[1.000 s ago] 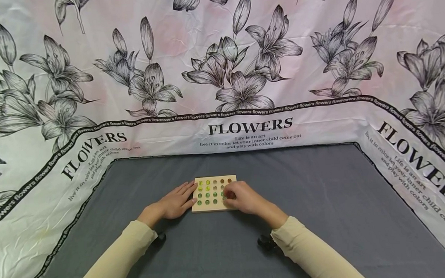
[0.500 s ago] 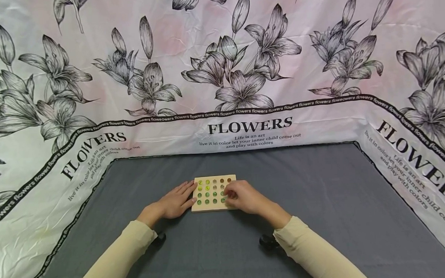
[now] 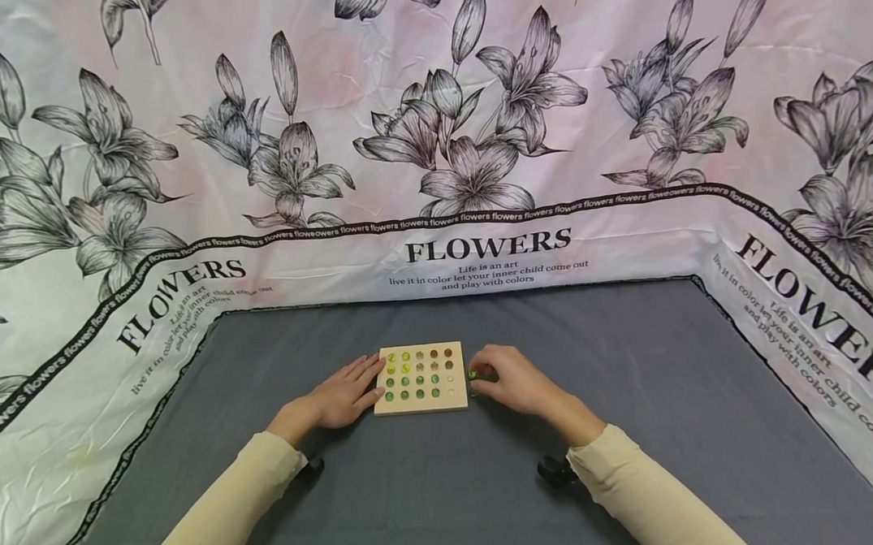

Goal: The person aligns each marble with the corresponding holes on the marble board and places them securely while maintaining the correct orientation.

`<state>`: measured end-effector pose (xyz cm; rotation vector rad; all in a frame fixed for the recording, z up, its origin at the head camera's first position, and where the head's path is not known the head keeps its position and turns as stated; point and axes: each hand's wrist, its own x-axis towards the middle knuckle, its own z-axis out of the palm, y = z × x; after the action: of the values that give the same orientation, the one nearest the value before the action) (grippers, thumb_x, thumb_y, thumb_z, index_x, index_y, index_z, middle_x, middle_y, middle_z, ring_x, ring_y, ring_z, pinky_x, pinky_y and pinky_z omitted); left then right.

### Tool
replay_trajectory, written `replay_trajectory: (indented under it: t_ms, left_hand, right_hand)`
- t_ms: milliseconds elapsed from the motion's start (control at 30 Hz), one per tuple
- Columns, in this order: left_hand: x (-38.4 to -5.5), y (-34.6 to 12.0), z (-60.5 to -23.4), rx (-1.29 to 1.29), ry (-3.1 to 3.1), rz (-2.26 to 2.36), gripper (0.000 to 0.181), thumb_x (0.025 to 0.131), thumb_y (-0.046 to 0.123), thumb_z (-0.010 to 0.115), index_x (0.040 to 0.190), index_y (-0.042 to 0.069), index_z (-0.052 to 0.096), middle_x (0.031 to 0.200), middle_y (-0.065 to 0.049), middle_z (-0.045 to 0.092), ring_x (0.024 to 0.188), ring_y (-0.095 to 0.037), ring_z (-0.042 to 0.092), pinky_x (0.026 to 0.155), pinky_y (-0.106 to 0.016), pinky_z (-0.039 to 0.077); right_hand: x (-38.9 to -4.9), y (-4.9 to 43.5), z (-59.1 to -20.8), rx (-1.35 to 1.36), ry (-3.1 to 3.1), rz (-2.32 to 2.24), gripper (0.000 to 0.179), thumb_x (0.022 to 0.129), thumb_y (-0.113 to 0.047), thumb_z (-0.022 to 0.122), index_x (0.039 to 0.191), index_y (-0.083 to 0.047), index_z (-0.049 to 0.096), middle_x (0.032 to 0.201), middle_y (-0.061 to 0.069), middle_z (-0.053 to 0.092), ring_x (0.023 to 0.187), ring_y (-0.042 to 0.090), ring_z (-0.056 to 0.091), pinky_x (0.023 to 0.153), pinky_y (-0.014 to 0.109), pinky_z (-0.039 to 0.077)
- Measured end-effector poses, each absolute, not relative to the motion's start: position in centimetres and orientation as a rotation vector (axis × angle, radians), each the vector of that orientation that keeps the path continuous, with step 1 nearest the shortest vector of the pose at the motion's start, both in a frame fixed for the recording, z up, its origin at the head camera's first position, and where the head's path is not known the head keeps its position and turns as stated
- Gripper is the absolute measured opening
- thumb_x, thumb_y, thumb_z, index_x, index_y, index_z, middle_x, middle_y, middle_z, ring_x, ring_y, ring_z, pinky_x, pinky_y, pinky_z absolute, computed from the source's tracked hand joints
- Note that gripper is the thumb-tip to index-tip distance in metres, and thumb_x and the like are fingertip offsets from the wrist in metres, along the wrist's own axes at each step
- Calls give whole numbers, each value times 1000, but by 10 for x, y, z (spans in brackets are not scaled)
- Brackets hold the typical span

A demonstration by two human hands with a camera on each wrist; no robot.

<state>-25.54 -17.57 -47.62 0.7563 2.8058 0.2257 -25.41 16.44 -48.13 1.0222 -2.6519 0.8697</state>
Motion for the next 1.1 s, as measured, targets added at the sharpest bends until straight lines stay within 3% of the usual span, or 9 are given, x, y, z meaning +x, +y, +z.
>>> replay_trajectory:
  t_ms: [1100]
  left_hand:
    - [-254,-175,-474,762,2801,254,62,113,39,35,165,10,18,171,-12,15,158,-33,12,127,-49,15]
  right_hand:
    - [-279,160,-495,911,-2738,858,9,90,-10,79,98,-6,77,80,-3,61,71,10,52,65,29,45]
